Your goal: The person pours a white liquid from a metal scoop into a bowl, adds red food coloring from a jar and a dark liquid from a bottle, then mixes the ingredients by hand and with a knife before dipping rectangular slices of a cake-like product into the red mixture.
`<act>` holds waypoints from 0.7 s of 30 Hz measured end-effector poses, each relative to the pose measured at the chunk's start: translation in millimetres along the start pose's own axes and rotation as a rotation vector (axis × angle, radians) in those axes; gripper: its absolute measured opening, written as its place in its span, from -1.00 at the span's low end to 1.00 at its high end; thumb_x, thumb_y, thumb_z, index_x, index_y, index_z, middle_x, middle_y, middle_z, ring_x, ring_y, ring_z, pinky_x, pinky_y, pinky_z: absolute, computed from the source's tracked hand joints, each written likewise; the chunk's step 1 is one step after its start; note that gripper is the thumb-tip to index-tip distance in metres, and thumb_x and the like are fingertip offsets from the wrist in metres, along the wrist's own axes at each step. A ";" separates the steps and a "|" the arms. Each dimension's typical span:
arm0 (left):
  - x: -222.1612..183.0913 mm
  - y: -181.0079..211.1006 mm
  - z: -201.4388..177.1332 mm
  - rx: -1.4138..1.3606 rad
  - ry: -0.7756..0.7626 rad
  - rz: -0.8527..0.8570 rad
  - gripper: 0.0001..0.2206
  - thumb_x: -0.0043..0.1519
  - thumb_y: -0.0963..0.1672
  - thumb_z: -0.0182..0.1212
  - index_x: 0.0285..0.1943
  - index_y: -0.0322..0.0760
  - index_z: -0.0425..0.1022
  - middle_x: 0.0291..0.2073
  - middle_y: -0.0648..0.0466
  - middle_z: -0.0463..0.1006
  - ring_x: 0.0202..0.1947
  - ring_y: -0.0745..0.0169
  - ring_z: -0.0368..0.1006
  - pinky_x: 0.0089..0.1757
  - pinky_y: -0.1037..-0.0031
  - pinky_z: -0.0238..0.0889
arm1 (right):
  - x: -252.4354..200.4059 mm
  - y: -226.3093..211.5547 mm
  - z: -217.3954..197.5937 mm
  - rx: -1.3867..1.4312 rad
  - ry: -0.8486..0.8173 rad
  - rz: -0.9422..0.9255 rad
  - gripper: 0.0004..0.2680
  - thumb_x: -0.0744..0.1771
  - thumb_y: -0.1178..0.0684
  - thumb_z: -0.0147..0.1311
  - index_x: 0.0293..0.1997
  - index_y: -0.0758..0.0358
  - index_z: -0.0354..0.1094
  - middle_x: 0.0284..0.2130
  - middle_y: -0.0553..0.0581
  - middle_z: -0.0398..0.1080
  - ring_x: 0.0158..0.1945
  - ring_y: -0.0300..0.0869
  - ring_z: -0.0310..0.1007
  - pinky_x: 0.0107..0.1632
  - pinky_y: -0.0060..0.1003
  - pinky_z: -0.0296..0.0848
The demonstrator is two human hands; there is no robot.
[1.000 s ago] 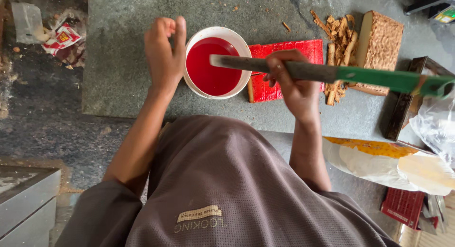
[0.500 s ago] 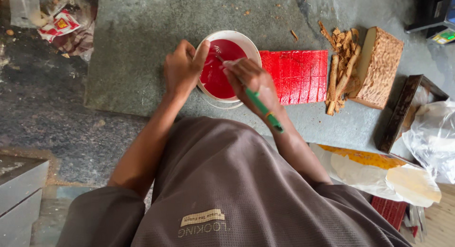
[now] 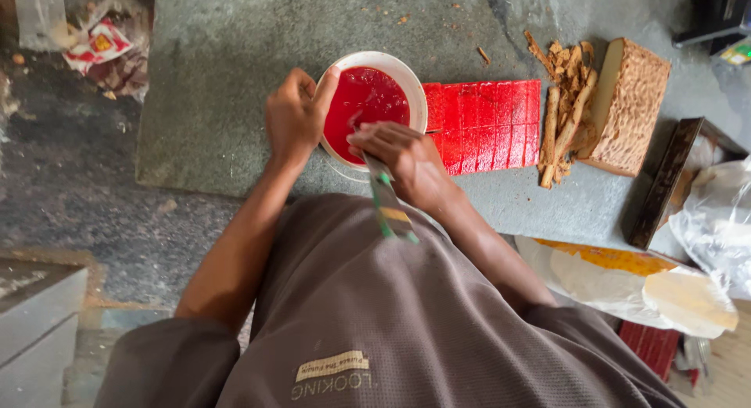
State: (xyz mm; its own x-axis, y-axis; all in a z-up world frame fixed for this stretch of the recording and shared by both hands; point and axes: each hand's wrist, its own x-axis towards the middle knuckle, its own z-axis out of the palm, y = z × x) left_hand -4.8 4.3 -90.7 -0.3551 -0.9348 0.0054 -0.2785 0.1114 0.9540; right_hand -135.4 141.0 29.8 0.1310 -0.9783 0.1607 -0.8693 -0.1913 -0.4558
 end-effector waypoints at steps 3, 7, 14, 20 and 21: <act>-0.3 3.4 2.6 0.028 0.014 -0.048 -0.54 0.29 0.10 0.33 -0.45 -0.31 0.42 -0.71 0.07 0.43 -0.68 0.28 0.36 -0.54 0.37 0.18 | 11.4 14.8 6.9 -0.053 0.042 -0.024 -0.79 0.22 0.19 0.19 -0.09 0.30 0.54 -0.06 0.22 0.57 0.05 0.08 0.59 0.14 -0.05 0.55; -1.0 5.6 1.9 0.019 0.018 -0.115 -0.54 0.26 0.10 0.34 -0.44 -0.31 0.41 -0.70 0.08 0.42 -0.66 0.31 0.33 -0.51 0.38 0.19 | -3.2 21.8 8.2 0.049 0.140 0.158 -0.90 0.35 0.19 0.20 -0.08 0.29 0.55 -0.07 0.19 0.58 -0.03 0.00 0.61 0.03 -0.16 0.61; -1.5 -3.0 5.7 -0.128 0.001 -0.048 -0.55 0.27 0.13 0.30 -0.41 -0.27 0.43 -0.63 0.17 0.53 -0.60 0.41 0.46 -0.46 0.44 0.29 | -35.3 4.3 23.0 0.233 0.110 0.186 -0.89 0.34 0.21 0.19 -0.08 0.32 0.55 -0.06 0.21 0.57 0.07 0.03 0.60 0.11 -0.10 0.60; -1.8 -3.1 5.4 0.002 0.006 -0.097 -0.53 0.23 0.14 0.33 -0.38 -0.32 0.44 -0.65 0.08 0.46 -0.60 0.30 0.38 -0.45 0.38 0.26 | -0.4 25.3 32.0 0.203 0.218 0.104 -0.89 0.34 0.23 0.21 -0.07 0.32 0.52 -0.09 0.16 0.59 0.03 -0.01 0.62 0.23 -0.09 0.52; -4.0 -1.5 4.3 -0.003 -0.007 -0.119 -0.52 0.25 0.16 0.29 -0.34 -0.31 0.45 -0.61 0.07 0.47 -0.57 0.28 0.41 -0.43 0.37 0.28 | -2.7 26.4 27.9 0.197 0.226 0.106 -0.89 0.34 0.23 0.21 -0.07 0.32 0.52 -0.09 0.16 0.59 0.03 -0.01 0.62 0.23 -0.09 0.52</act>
State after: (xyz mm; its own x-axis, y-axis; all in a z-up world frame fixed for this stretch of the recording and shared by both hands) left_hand -6.8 9.3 -93.5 -0.3259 -0.9390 -0.1098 -0.3162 -0.0011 0.9487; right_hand -145.4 136.4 -7.1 -0.0836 -0.9552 0.2839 -0.7603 -0.1230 -0.6379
